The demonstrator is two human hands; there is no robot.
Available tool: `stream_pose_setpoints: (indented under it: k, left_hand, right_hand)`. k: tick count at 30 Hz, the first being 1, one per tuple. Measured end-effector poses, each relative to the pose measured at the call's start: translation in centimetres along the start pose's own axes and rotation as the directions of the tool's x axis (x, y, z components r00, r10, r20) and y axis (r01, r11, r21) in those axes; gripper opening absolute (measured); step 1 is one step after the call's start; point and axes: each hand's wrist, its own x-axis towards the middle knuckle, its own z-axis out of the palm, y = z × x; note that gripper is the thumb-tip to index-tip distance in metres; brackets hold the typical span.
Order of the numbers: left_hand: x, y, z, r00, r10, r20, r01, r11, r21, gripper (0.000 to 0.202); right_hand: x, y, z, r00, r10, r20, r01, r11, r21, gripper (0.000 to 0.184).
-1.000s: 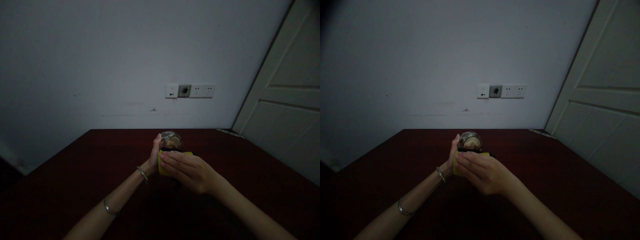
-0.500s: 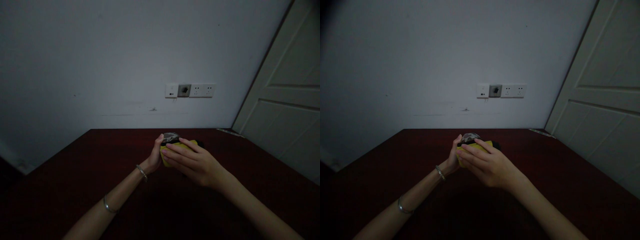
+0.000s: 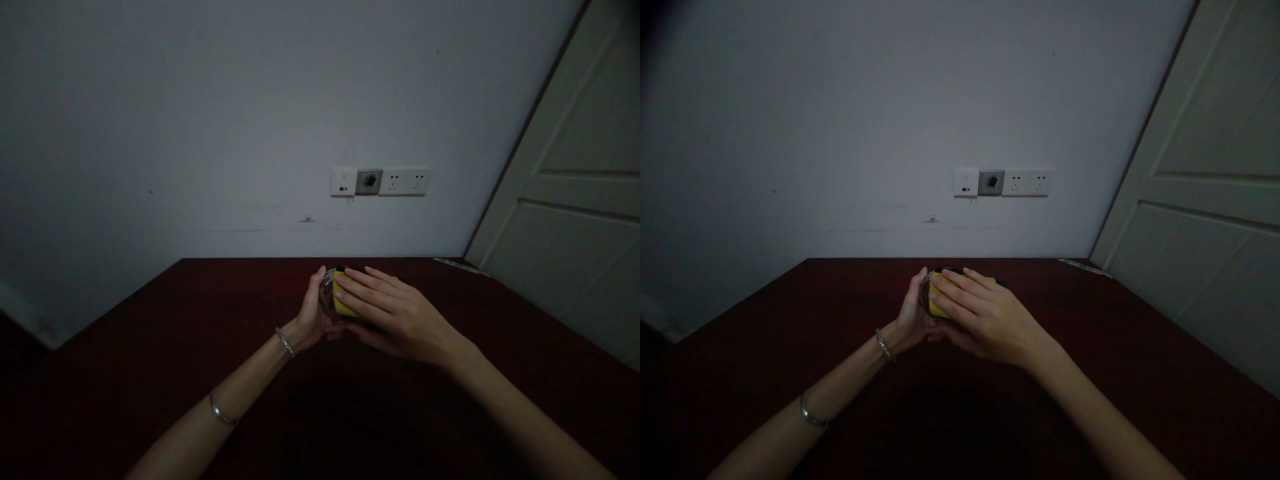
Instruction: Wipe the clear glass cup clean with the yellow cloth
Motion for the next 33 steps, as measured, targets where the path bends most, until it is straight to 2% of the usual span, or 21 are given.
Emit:
stream_pose_setpoints:
  k: [4, 7, 10, 19, 29, 33]
  left_hand:
    - [-0.2, 0.2, 0.4, 0.999, -0.017, -0.032, 0.017, 1.0, -0.007, 0.062]
    - [-0.4, 0.3, 0.6, 0.999, -0.051, 0.016, 0.05, 0.998, 0.045, 0.066]
    - [-0.6, 0.3, 0.7, 0.999, -0.039, 0.025, 0.037, 0.997, 0.074, 0.067]
    - [-0.3, 0.1, 0.5, 0.997, 0.063, 0.033, -0.066, 0.995, 0.07, 0.06]
    - [-0.5, 0.1, 0.6, 0.999, 0.019, 0.048, -0.02, 1.0, 0.024, 0.068]
    - [-0.7, 0.2, 0.7, 0.996, 0.022, 0.085, -0.022, 1.0, -0.01, 0.068]
  right_hand:
    - [-0.1, 0.1, 0.7, 0.996, -0.052, -0.069, 0.051, 0.998, -0.022, 0.038]
    - [-0.5, 0.3, 1.1, 0.996, -0.078, -0.051, 0.077, 0.997, -0.021, 0.039]
    - [-0.6, 0.4, 1.2, 0.995, -0.084, -0.049, 0.083, 0.996, -0.01, 0.04]
    - [-0.6, 0.1, 1.0, 0.988, -0.034, -0.147, 0.035, 0.999, 0.01, 0.033]
    - [-0.3, 0.0, 0.5, 0.981, 0.005, -0.193, -0.007, 1.0, -0.012, 0.035]
    - [-0.2, -0.1, 0.0, 0.979, 0.002, -0.202, -0.003, 1.0, -0.005, 0.034]
